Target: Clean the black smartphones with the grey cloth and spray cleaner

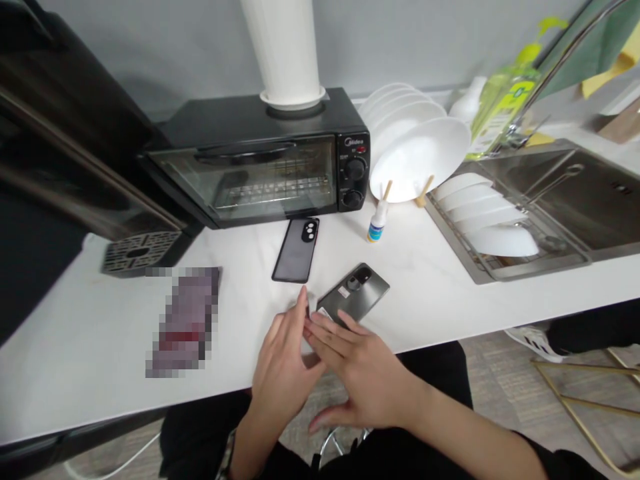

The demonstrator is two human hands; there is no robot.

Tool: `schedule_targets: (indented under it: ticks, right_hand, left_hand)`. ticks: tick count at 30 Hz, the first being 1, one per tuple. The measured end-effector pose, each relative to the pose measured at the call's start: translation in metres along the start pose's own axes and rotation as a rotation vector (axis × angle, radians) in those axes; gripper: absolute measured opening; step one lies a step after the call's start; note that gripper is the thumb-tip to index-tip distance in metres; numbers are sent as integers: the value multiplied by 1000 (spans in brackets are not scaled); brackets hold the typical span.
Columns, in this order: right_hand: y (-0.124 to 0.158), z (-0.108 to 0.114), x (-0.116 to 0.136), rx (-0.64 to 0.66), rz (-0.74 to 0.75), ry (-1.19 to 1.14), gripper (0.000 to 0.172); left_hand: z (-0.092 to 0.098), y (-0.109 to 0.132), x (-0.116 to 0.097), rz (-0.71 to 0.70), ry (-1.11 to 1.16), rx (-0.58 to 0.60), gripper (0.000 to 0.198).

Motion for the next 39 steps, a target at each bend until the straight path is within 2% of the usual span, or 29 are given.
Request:
schedule_targets:
  ticks: [2,4,7,10,13,16,19,22,25,28,33,36,39]
  right_hand:
    - [-1,2,-2,-26,-44,26,90]
    - [-2,2,-3,-42,-71,42,92]
    - [-3,0,0,25,38,1,100]
    - [-3,3,-4,-82,-112,118,98]
    - [-1,0,3,14,57,14,103]
    - [1,3,-3,-68,-99,98,102]
    - [3,4,-3,-2,4,24,109]
    - [5,11,-11,-106,-119,127,99]
    - [6,9,-9,3,23,34,107]
    - [6,12,-14,-102,-130,128,98]
    - [3,2,-10,52,-19,-22,101]
    - [1,-2,-10,16,-105,-24,94]
    - [-3,-9,-1,6,-103,-34,91]
  left_hand:
    - [-1,0,1,8,-3,-2,107]
    - [-1,-1,1,-4,-14,-4,99]
    - [-2,0,2,-21,-49,-25,93]
    - [-2,0,3,-4,-72,-16,97]
    - [-2,0,4,-3,-76,-9,96]
    - [-2,0,4,-7,-88,-19,96]
    - [-2,0,5,2,-89,-16,97]
    - [-2,0,5,7,-94,-24,99]
    - [-3,0,5,30,-91,-30,100]
    - [-3,0,5,60,-75,-39,101]
    - [-2,0,4,47,-75,-56,101]
    - [-2,0,4,31,-83,-61,101]
    - [-1,0,4,21,-88,-54,102]
Point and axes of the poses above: each hand's wrist, its own y-axis away from the middle knuckle, its own z-axis out of the back of the hand, x = y × z, the point moved 3 cm from there along -y, towards the middle knuckle, and after that the axes turned 4 degrees about y, right-handed, at the moved point
